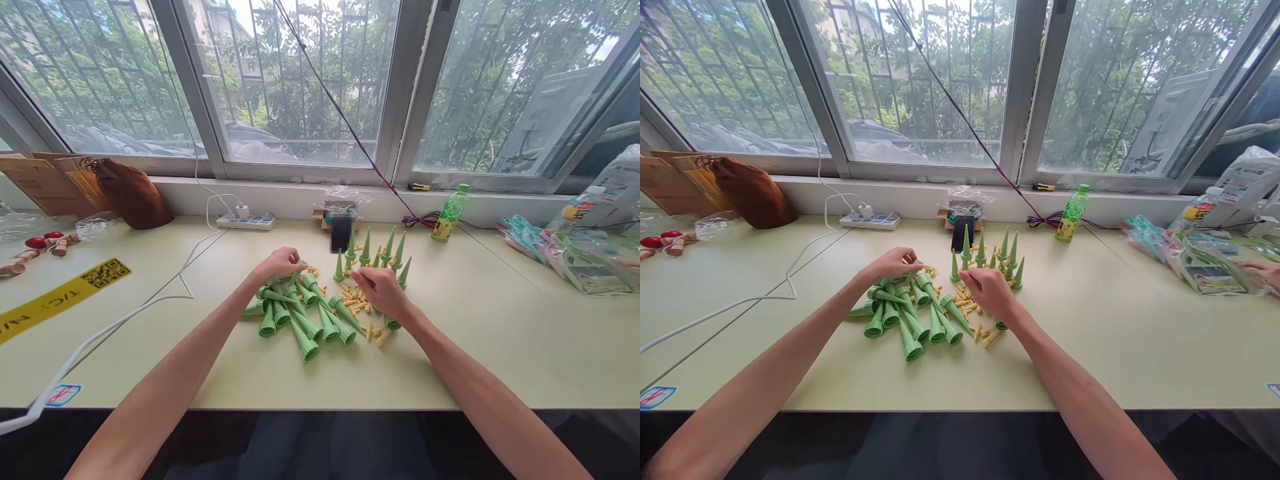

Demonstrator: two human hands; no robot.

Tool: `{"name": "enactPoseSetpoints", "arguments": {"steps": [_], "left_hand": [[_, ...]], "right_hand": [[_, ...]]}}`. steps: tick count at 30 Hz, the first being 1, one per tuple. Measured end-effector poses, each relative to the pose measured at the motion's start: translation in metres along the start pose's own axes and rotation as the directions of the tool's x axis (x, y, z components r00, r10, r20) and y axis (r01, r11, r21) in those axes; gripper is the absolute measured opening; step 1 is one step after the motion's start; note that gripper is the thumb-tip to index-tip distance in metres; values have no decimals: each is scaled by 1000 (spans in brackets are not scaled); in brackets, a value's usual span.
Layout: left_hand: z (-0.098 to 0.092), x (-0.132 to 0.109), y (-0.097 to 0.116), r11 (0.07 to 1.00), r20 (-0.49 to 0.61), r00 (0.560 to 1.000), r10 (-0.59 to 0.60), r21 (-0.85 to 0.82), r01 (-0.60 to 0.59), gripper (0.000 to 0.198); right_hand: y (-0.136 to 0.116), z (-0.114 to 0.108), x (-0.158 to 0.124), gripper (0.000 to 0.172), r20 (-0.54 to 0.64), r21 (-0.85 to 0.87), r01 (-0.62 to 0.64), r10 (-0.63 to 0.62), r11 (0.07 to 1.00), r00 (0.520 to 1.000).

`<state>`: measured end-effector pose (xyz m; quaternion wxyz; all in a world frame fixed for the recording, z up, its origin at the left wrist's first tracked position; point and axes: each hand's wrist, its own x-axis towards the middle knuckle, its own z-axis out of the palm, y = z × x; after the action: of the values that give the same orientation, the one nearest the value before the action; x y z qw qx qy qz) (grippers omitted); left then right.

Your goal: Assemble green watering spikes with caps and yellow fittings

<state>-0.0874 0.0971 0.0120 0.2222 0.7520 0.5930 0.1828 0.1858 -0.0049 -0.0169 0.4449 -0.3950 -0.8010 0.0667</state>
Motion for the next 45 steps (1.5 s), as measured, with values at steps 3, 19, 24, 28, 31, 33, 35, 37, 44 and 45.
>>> {"name": "enactPoseSetpoints", "arguments": {"steps": [3, 19, 24, 28, 31, 33, 35, 37, 44, 45], "left_hand": [[1, -1, 0, 1000, 10, 1000, 8, -16, -8, 36], [-5, -7, 9, 993, -37, 999, 7, -121, -11, 35], [-12, -14, 23, 984, -135, 989, 65, -158, -86, 35], [-23, -30, 51, 945, -197, 964, 178, -240, -224, 43], [-26, -43, 73, 894, -163, 953, 255, -336, -297, 44], [-22, -50, 83, 865, -128, 951, 283, -394, -310, 44], [-13, -54, 87, 848, -73, 955, 286, -445, -288, 44], [-1, -56, 87, 836, 2, 961, 277, -494, -240, 45], [35, -53, 73, 775, 120, 968, 221, -624, -100, 43], [37, -53, 71, 773, 121, 968, 218, -627, -96, 44]], "right_hand": [[-1, 0, 0, 44, -1, -8, 0, 0, 1000, 1000], [-3, -2, 0, 44, 7, 0, -3, 3, 1000, 1000], [-4, -2, 1, 45, 11, 9, -10, 10, 1000, 1000], [-6, -2, 1, 45, 9, 6, -10, 10, 1000, 1000], [-7, -2, 1, 44, 3, -7, -8, 8, 1000, 1000], [-8, -1, 1, 44, 0, -13, -7, 7, 1000, 1000], [-9, 0, 1, 43, 3, -13, -3, 3, 1000, 1000], [-9, 1, 1, 42, 12, -12, 4, -4, 1000, 1000], [-8, 3, 0, 36, 54, -22, -9, 10, 1000, 999], [-8, 4, -1, 36, 59, -25, -12, 13, 1000, 998]]}}
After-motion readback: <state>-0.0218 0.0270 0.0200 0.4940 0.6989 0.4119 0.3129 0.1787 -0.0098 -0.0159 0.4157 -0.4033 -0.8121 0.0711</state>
